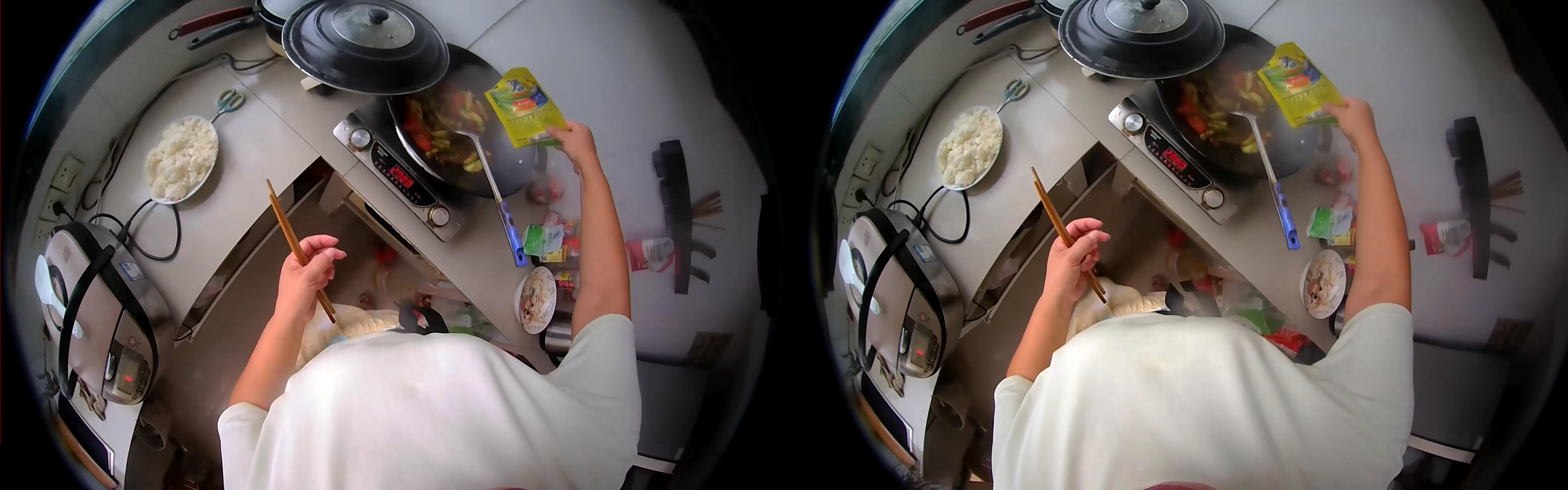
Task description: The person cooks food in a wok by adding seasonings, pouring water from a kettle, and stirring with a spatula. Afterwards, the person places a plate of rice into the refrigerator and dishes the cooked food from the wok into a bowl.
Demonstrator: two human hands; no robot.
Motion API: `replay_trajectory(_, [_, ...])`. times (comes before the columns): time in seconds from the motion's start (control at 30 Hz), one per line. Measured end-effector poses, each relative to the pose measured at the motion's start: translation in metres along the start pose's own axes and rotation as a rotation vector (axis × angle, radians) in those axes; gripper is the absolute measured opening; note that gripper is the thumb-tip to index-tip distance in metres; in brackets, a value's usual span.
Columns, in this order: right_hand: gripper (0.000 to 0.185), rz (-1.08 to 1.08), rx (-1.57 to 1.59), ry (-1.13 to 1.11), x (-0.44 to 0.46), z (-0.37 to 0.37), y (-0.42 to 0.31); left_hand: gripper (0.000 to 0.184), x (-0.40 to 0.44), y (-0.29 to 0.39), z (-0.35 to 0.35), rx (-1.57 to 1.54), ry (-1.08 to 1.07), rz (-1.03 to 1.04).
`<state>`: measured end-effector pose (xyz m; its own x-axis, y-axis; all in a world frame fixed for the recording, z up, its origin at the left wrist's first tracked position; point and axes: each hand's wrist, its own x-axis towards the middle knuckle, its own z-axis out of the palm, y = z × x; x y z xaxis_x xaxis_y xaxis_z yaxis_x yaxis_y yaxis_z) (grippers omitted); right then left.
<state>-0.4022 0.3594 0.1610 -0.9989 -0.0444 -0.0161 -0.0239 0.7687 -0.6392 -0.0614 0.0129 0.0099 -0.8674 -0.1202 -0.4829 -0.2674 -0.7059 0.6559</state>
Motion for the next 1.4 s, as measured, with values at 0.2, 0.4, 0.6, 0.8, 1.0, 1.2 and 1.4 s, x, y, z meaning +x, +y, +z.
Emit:
replay_trajectory(0.2, [0.026, -0.04, -0.101, 0.055, 0.019, -0.004, 0.029, 0.014, -0.002, -0.003, -0.002, 0.007, 0.02, -0.025])
replay_trajectory(0.4, [0.024, 0.005, -0.252, 0.051, 0.014, -0.005, 0.035, 0.012, -0.007, -0.004, -0.01, 0.009, -0.005, -0.019])
replay_trajectory(0.6, [0.028, 0.03, -0.102, 0.08, 0.018, -0.015, 0.064, 0.012, -0.013, 0.0, -0.008, 0.053, 0.035, -0.027])
replay_trajectory(0.8, [0.032, 0.047, 0.646, 0.231, -0.065, -0.03, 0.064, 0.014, -0.017, 0.003, -0.002, 0.071, 0.041, 0.004])
replay_trajectory(1.0, [0.031, -0.014, 1.455, 0.457, -0.121, 0.029, 0.101, 0.012, -0.009, -0.011, -0.002, 0.149, -0.012, -0.002])
replay_trajectory(1.2, [0.026, 0.251, 1.411, 0.736, -0.164, 0.056, 0.154, 0.01, -0.004, -0.015, 0.023, 0.244, -0.026, -0.011])
replay_trajectory(1.4, [0.027, 0.519, 1.436, 0.813, -0.16, 0.131, 0.268, 0.009, -0.015, -0.03, 0.044, 0.29, -0.007, -0.037])
